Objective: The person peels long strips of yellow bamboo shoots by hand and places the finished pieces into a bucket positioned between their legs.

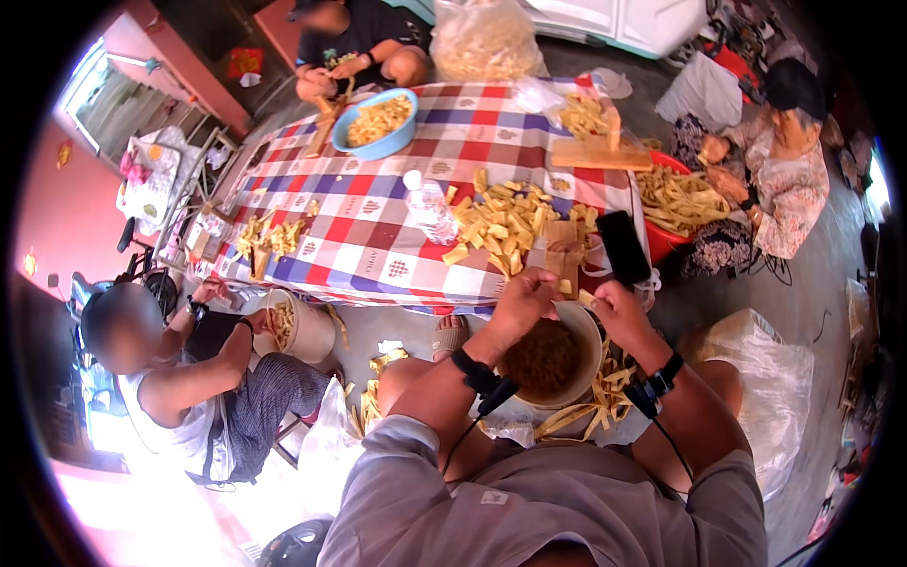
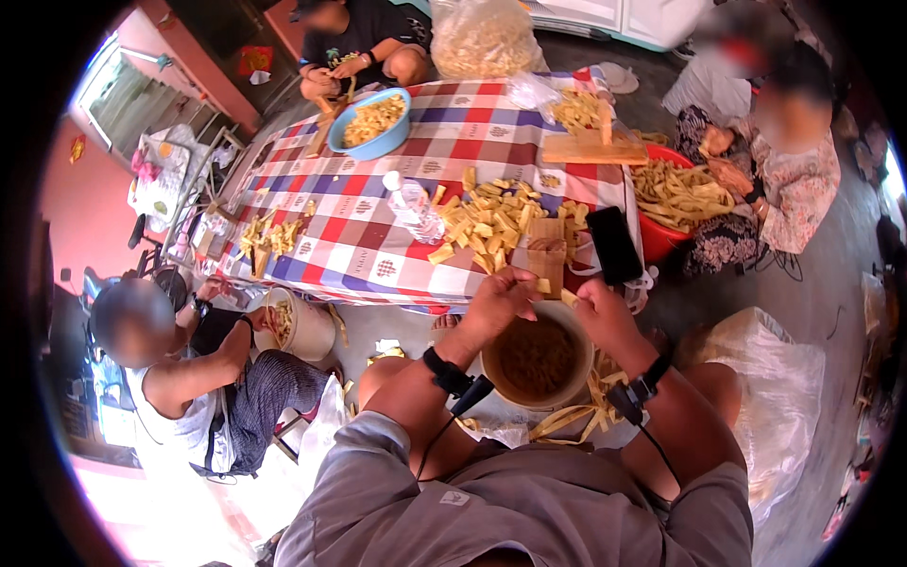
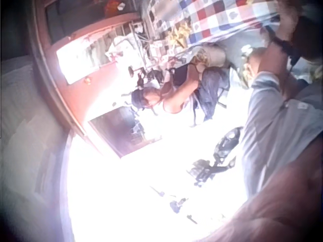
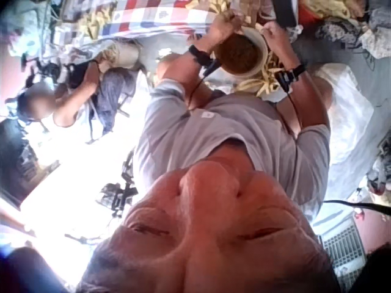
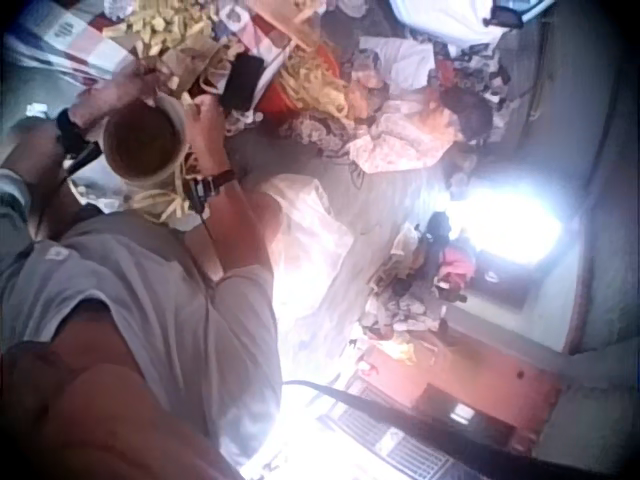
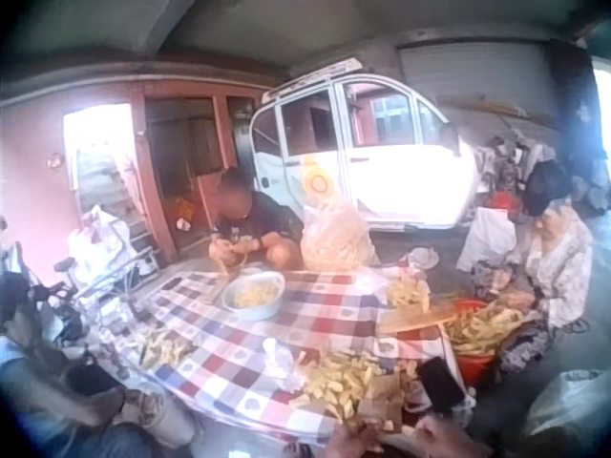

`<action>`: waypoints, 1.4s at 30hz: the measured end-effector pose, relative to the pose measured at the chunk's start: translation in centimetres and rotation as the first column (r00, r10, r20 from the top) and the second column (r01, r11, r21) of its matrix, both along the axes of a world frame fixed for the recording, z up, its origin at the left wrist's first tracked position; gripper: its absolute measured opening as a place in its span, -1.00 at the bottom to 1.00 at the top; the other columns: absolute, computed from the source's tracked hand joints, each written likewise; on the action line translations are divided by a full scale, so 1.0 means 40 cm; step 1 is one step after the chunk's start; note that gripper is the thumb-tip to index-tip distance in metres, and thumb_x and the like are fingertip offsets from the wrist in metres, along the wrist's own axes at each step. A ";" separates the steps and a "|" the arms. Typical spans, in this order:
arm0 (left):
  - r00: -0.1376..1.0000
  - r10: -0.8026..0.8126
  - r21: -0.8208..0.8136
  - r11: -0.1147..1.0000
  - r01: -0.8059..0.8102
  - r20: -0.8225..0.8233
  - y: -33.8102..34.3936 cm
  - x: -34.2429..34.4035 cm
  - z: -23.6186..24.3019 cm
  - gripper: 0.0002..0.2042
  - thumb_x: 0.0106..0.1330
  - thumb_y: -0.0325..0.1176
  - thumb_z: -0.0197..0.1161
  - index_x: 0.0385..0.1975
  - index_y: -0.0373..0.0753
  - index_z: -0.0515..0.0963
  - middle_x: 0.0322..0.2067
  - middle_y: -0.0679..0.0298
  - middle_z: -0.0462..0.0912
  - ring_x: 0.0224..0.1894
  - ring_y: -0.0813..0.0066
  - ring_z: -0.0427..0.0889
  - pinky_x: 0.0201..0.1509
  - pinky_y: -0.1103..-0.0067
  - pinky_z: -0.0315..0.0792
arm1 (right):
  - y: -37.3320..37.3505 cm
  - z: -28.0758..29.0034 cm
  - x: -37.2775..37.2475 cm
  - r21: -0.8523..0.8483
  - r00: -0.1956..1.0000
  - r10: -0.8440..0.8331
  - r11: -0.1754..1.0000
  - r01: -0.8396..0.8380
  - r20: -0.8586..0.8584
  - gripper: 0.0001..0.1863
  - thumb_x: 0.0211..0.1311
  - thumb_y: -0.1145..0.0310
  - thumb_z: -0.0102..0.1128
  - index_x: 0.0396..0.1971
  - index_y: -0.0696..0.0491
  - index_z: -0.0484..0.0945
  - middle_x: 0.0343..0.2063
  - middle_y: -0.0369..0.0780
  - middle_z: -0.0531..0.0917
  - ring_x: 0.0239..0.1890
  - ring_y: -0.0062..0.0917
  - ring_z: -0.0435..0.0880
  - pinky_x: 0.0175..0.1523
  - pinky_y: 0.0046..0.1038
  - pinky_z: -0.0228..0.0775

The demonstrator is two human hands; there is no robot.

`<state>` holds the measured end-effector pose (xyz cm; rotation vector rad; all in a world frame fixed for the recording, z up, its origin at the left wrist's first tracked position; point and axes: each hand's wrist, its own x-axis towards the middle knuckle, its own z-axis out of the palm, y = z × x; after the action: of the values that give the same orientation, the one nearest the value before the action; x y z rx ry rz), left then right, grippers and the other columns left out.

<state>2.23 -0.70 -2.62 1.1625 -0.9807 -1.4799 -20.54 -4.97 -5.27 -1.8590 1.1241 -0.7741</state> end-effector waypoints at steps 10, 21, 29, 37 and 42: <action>0.944 -0.117 -0.117 0.980 0.160 0.308 0.087 -0.048 0.045 -0.82 0.38 -0.40 0.16 -0.09 -0.28 0.46 -0.37 0.32 0.54 -0.42 0.62 0.57 -0.30 0.63 0.45 | 0.148 0.120 -0.091 0.034 0.968 0.113 0.994 -0.108 -0.223 -0.73 0.16 0.44 0.17 -0.11 0.13 0.50 -0.39 -0.05 0.68 -0.31 -0.21 0.70 -0.18 -0.31 0.49; 0.725 0.098 -0.298 0.943 0.152 0.682 0.287 0.053 0.059 -0.68 0.28 -0.31 0.25 0.02 -0.19 0.50 -0.02 0.08 0.59 0.02 0.15 0.59 0.10 0.35 0.42 | 0.118 0.077 -0.181 0.102 0.982 0.071 0.993 -0.053 -0.177 -0.86 0.18 0.57 0.07 -0.26 0.23 0.50 -0.46 -0.26 0.58 -0.34 -0.74 0.45 -0.24 -0.54 0.38; 0.084 0.371 -0.373 0.928 0.015 0.925 0.482 0.187 0.123 -0.66 0.26 -0.21 0.20 0.02 -0.12 0.52 0.04 0.17 0.58 0.15 0.12 0.47 0.19 0.08 0.24 | 0.120 0.060 -0.189 0.138 1.000 -0.012 0.990 0.014 -0.012 -0.82 0.21 0.48 0.11 -0.18 0.14 0.54 -0.42 -0.37 0.59 -0.37 -0.75 0.47 -0.32 -0.56 0.33; -0.111 0.501 -0.513 0.832 -0.212 0.858 0.566 0.201 0.098 -0.73 0.21 -0.17 0.21 -0.18 -0.16 0.62 -0.11 0.19 0.62 0.06 0.20 0.52 0.13 0.17 0.33 | 0.107 0.054 -0.198 0.137 0.999 0.035 0.990 -0.037 0.017 -0.84 0.24 0.44 0.10 -0.20 0.11 0.54 -0.44 -0.41 0.58 -0.46 -0.78 0.45 -0.41 -0.63 0.29; -0.033 0.452 -0.447 0.865 -0.229 0.892 0.561 0.184 0.101 -0.72 0.23 -0.14 0.16 -0.26 -0.19 0.62 -0.14 0.19 0.62 0.02 0.18 0.51 0.06 0.25 0.34 | 0.090 0.050 -0.214 0.149 0.997 0.054 0.987 -0.061 0.048 -0.87 0.23 0.47 0.08 -0.24 0.12 0.53 -0.46 -0.42 0.55 -0.47 -0.79 0.43 -0.42 -0.63 0.29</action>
<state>9.57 21.75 1.44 2.1744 -1.4673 0.1520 -29.08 -1.37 -3.29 -1.7329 1.0668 -0.6757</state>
